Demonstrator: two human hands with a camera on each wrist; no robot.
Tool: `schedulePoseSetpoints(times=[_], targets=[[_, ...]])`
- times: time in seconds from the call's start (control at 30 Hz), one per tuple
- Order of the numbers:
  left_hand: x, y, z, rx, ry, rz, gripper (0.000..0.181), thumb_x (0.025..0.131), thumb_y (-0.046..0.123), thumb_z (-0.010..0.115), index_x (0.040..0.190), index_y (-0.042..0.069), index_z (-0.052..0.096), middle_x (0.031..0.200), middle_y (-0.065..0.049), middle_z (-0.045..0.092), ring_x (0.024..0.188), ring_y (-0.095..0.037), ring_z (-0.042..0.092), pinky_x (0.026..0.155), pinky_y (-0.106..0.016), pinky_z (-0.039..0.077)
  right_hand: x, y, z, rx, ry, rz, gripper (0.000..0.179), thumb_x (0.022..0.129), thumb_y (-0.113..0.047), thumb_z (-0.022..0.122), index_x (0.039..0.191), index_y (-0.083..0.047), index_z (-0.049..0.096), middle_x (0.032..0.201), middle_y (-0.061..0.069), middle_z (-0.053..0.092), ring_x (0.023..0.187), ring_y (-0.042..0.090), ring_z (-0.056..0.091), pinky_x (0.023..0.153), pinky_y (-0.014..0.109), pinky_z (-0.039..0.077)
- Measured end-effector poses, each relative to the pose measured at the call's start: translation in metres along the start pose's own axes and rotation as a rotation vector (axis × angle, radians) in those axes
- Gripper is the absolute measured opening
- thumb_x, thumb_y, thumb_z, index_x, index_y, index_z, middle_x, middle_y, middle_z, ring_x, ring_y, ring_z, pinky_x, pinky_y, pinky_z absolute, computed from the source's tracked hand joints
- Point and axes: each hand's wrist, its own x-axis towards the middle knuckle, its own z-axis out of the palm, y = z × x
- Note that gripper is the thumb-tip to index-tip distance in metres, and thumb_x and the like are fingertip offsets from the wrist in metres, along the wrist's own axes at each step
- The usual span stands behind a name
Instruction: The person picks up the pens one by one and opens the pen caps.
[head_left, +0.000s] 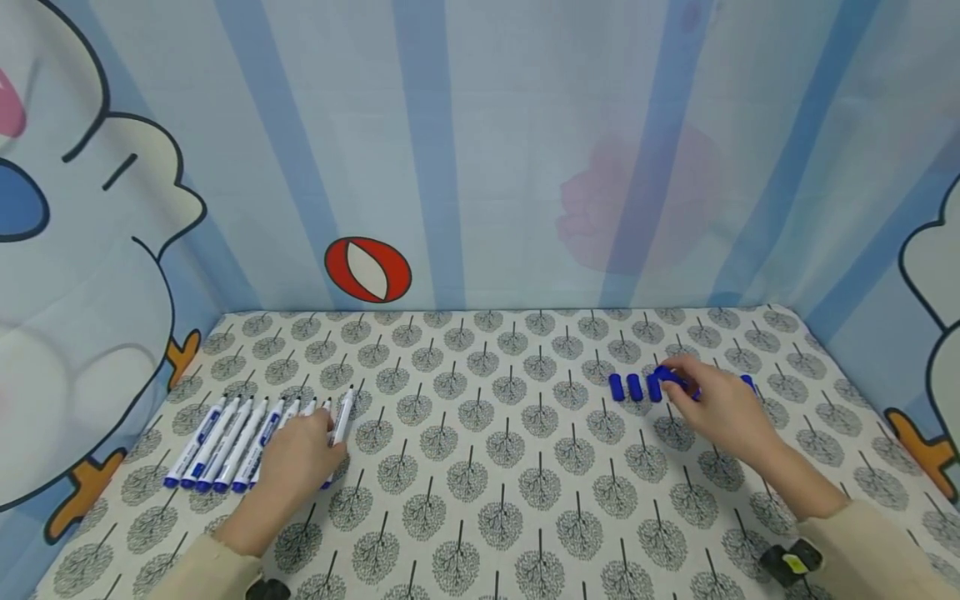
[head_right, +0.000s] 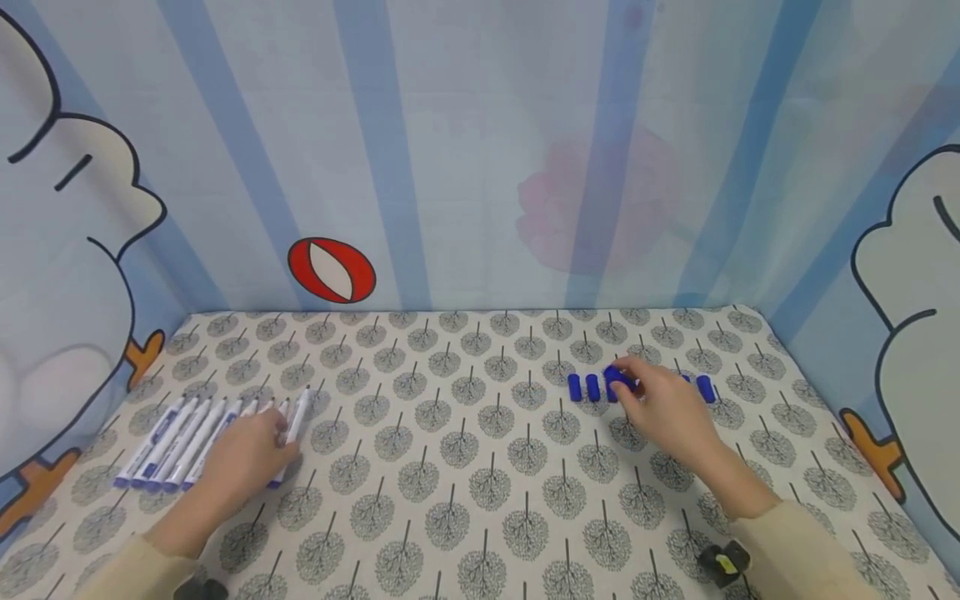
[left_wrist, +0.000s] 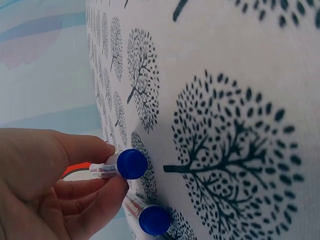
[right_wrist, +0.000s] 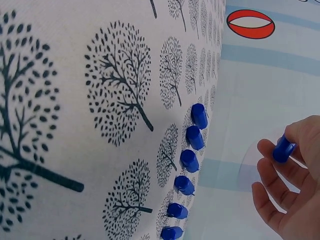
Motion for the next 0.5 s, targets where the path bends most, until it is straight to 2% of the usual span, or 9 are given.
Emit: schedulePoseSetpoints(times=[0.3, 0.5], targets=[[-0.0005, 0.0005, -0.0011, 0.042, -0.024, -0.003, 0.017, 0.077, 0.015, 0.067, 0.077, 0.001, 0.059, 0.058, -0.004, 0.052, 0.047, -0.016, 0.047, 0.039, -0.026, 0.039, 0.0001, 0.0022, -0.0027, 0.007, -0.005, 0.003, 0.027, 0.084, -0.011, 0.064, 0.109, -0.003, 0.059, 0.072, 0.001, 0.061, 0.055, 0.005, 0.047, 0.042, 0.02, 0.035], [0.0006, -0.0004, 0.0016, 0.063, -0.034, -0.007, 0.02, 0.077, 0.015, 0.068, 0.068, 0.004, 0.054, 0.055, -0.004, 0.05, 0.046, -0.016, 0.046, 0.038, -0.025, 0.038, 0.0004, 0.0026, -0.0056, 0.011, -0.013, 0.003, 0.026, 0.085, -0.011, 0.063, 0.11, -0.003, 0.059, 0.073, 0.0, 0.06, 0.055, 0.003, 0.045, 0.042, 0.019, 0.034]])
